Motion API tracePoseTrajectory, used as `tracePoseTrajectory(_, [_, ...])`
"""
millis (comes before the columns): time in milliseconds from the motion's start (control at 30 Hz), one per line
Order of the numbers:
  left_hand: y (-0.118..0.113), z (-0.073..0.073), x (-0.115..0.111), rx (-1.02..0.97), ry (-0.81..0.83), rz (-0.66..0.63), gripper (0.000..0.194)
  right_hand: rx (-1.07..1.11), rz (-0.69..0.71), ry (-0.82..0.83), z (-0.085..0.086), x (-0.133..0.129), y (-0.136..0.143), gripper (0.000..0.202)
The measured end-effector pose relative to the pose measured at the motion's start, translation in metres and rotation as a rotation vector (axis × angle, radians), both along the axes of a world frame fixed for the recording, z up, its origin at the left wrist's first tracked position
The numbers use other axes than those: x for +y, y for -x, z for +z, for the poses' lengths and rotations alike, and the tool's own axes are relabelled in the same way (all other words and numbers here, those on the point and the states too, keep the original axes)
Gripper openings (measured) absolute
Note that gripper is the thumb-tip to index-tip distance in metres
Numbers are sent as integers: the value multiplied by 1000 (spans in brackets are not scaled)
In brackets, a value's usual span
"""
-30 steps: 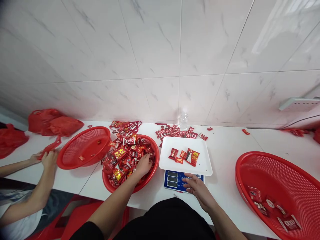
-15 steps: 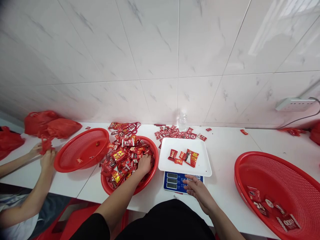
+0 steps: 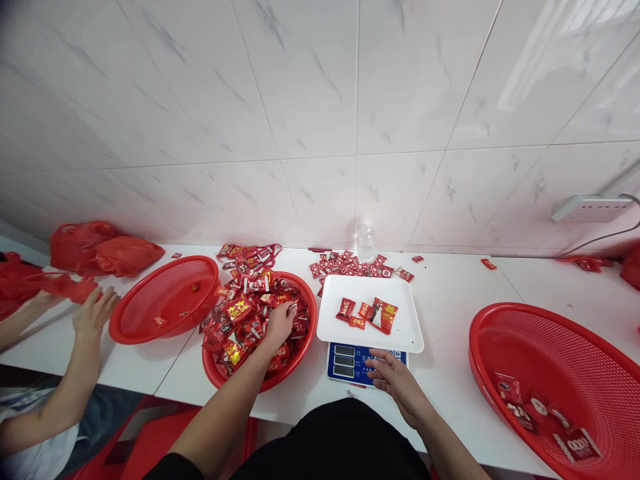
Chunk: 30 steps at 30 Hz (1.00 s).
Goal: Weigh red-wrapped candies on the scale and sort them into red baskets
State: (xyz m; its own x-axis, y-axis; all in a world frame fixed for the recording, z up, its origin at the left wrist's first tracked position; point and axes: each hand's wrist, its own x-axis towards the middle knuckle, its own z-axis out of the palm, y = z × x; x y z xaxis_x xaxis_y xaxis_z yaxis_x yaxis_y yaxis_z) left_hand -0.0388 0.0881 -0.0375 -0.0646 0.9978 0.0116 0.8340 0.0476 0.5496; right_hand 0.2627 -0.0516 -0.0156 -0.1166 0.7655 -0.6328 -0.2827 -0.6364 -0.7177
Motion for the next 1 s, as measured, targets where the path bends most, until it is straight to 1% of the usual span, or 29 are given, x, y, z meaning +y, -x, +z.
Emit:
tracePoseTrajectory(100, [1, 6, 3, -307, 20, 121, 28, -8, -3, 2, 2, 0, 1, 43])
tracePoseTrajectory(167, [-2, 10, 3, -494, 64, 142, 31, -7, -3, 4, 2, 0, 1, 43])
tracePoseTrajectory(267, [-14, 15, -2, -687, 135, 115, 32, -4, -1, 3, 1, 0, 2, 43])
tracePoseTrajectory(367, [-32, 16, -9, -785, 215, 86, 29, -5, -3, 0, 1, -1, 2, 42])
tracePoseTrajectory(467, [-52, 14, -17, -835, 336, -4, 33, 2, -10, -3, 1, -1, 1, 42])
tracePoseTrajectory(533, [-63, 12, -20, -773, 382, -79, 36, 5, -15, -3, 3, -2, 1, 42])
tracePoseTrajectory(567, [-67, 12, -20, -712, 366, -108, 36, 5, -19, -4, 3, -2, 1, 43])
tracePoseTrajectory(633, [-69, 12, -17, -574, 261, -133, 31, -1, -27, -10, 5, -2, 1, 43])
tracePoseTrajectory(733, [-57, 11, -6, -363, 78, -116, 27, -11, -39, -16, 8, -2, 0, 43])
tracePoseTrajectory(800, [-43, 8, 3, -148, 24, -100, 30, -16, -48, -12, 8, -3, -1, 42])
tracePoseTrajectory(867, [-27, 2, 10, 90, 53, -100, 36, -17, -55, -9, 8, -3, -1, 41])
tracePoseTrajectory(900, [-20, -2, 12, 177, 90, -105, 41, -18, -57, -9, 8, -3, 0, 41])
tracePoseTrajectory(1000, [-9, -14, 12, 281, 186, -123, 54, -18, -49, -7, 9, -3, 1, 41])
